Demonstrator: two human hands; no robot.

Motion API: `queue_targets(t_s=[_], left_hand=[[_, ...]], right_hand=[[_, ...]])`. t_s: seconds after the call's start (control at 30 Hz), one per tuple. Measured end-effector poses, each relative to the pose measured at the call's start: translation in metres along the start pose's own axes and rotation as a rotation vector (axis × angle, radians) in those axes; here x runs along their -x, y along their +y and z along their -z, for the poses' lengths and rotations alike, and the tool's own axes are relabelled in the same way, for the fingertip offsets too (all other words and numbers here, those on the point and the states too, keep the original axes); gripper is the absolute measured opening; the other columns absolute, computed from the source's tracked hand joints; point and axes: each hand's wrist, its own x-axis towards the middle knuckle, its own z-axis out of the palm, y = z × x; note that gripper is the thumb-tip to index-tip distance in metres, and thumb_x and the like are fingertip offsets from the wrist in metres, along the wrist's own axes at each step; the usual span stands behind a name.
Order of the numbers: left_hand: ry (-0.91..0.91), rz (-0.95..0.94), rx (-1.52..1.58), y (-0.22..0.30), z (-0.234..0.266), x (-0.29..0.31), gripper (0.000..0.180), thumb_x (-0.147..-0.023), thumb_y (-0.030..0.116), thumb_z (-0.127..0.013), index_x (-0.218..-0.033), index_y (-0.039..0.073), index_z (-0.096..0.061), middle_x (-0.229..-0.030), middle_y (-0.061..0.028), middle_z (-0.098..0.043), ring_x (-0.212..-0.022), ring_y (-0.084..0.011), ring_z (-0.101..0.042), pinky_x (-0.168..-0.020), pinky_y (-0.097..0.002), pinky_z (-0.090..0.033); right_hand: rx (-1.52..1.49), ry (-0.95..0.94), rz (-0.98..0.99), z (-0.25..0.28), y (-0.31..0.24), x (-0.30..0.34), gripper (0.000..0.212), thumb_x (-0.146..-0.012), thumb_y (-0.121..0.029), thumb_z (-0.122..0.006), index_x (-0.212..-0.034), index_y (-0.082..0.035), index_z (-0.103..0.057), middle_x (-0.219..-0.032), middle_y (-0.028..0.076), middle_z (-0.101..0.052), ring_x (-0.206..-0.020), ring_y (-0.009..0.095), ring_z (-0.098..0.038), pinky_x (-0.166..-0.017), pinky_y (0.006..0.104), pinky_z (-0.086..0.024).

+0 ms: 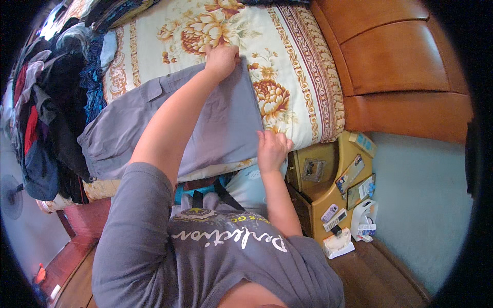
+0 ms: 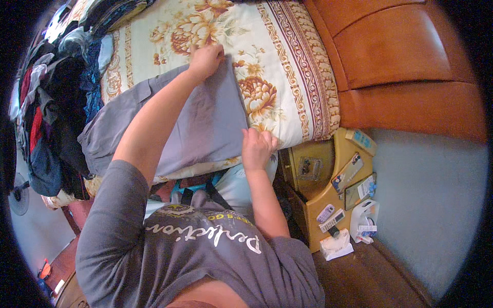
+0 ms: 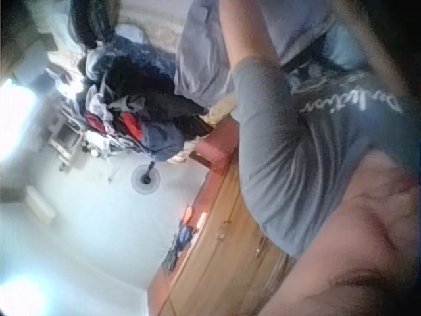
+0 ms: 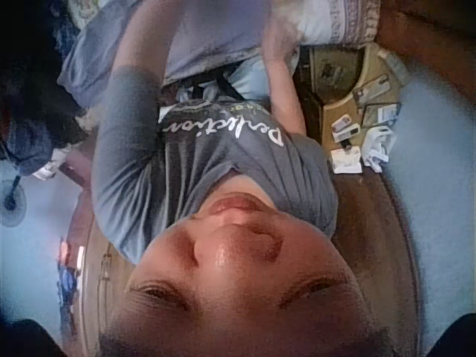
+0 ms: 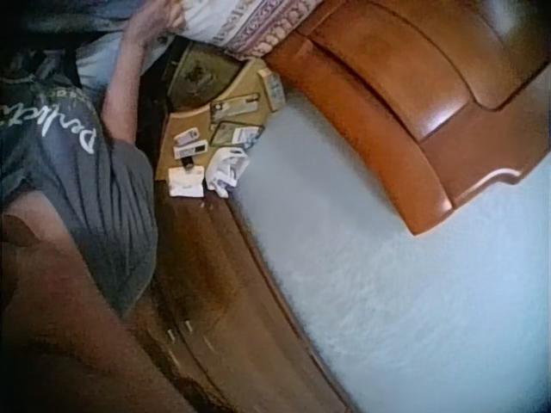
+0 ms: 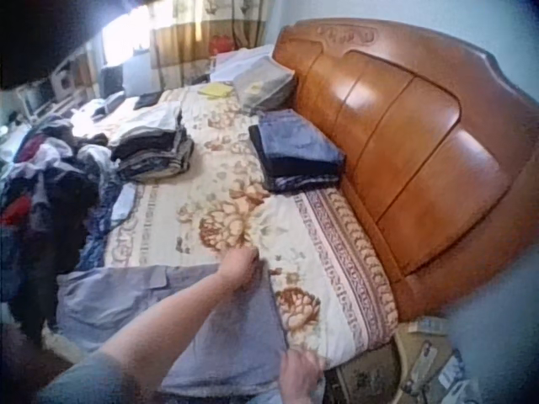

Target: The person folds a light-grey t-shirt and a pair of grey shorts by hand on a bed.

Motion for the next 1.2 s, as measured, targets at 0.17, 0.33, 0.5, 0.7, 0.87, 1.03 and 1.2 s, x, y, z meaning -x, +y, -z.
queue_targets(t_s=[0.17, 0.33, 0.5, 0.7, 0.87, 1.03, 1.2], left_hand=[[0.085, 0.034, 0.044, -0.009, -0.030, 0.000, 0.012, -0.080, 0.017, -0.057, -0.090, 0.011, -0.057, -0.096, -0.0086, -0.062, -0.098, -0.0244, -0.053, -0.085, -0.0508, -0.028], [0.269, -0.061, 0.037, 0.000, -0.002, 0.042, 0.036, -0.081, 0.017, -0.057, -0.116, 0.014, -0.049, -0.124, -0.0093, -0.049, -0.119, -0.0250, -0.042, -0.097, -0.0566, -0.021], [-0.035, -0.091, -0.112, 0.013, 0.022, 0.210, 0.059, -0.082, 0.023, -0.056, -0.137, 0.020, -0.034, -0.144, -0.0052, -0.028, -0.134, -0.0218, -0.026, -0.102, -0.0597, -0.010], [0.064, 0.341, -0.393, -0.121, 0.020, 0.347, 0.056, -0.089, 0.039, -0.044, -0.140, 0.024, -0.026, -0.147, -0.0043, -0.022, -0.135, -0.0223, -0.022, -0.101, -0.0628, -0.014], [0.140, 0.560, -0.439, -0.155, 0.042, 0.382, 0.054, -0.091, 0.039, -0.040, -0.141, 0.025, -0.024, -0.148, -0.0029, -0.020, -0.136, -0.0231, -0.018, -0.099, -0.0669, -0.011], [-0.028, 0.433, -0.319, -0.125, 0.042, 0.374, 0.054, -0.090, 0.038, -0.042, -0.140, 0.026, -0.025, -0.149, -0.0007, -0.018, -0.137, -0.0240, -0.017, -0.100, -0.0680, -0.007], [0.211, 0.684, -0.271, -0.192, 0.059, 0.408, 0.053, -0.090, 0.037, -0.044, -0.138, 0.022, -0.029, -0.144, -0.0035, -0.029, -0.131, -0.0234, -0.030, -0.098, -0.0631, -0.017]], right_hand=[[0.113, -0.056, -0.008, -0.001, 0.006, -0.008, 0.018, -0.079, -0.027, -0.064, -0.076, -0.011, -0.055, -0.071, 0.006, -0.057, -0.076, 0.023, -0.051, -0.074, 0.0384, -0.034], [0.104, -0.011, 0.018, 0.020, -0.024, 0.003, 0.050, -0.078, -0.029, -0.064, -0.123, -0.012, -0.049, -0.124, 0.011, -0.049, -0.114, 0.024, -0.043, -0.090, 0.0495, -0.029], [0.151, -0.348, 0.324, -0.027, -0.050, 0.022, 0.068, -0.084, -0.044, -0.051, -0.141, -0.018, -0.025, -0.148, 0.005, -0.018, -0.136, 0.025, -0.016, -0.099, 0.0650, -0.015], [0.246, -0.332, 0.291, -0.027, -0.011, 0.016, 0.065, -0.088, -0.046, -0.043, -0.142, -0.015, -0.023, -0.149, 0.004, -0.017, -0.137, 0.025, -0.014, -0.098, 0.0674, -0.013], [0.445, -0.242, 0.231, -0.021, -0.023, 0.020, 0.061, -0.088, -0.042, -0.046, -0.140, -0.015, -0.026, -0.148, 0.006, -0.018, -0.136, 0.027, -0.016, -0.098, 0.0681, -0.012], [0.129, -0.356, 0.387, -0.045, -0.084, 0.052, 0.063, -0.088, -0.043, -0.045, -0.141, -0.017, -0.023, -0.148, 0.006, -0.018, -0.136, 0.027, -0.016, -0.099, 0.0669, -0.012], [0.188, -0.521, 0.229, -0.025, -0.091, 0.041, 0.071, -0.085, -0.048, -0.049, -0.142, -0.017, -0.020, -0.149, 0.007, -0.016, -0.137, 0.031, -0.013, -0.099, 0.0671, -0.011]])
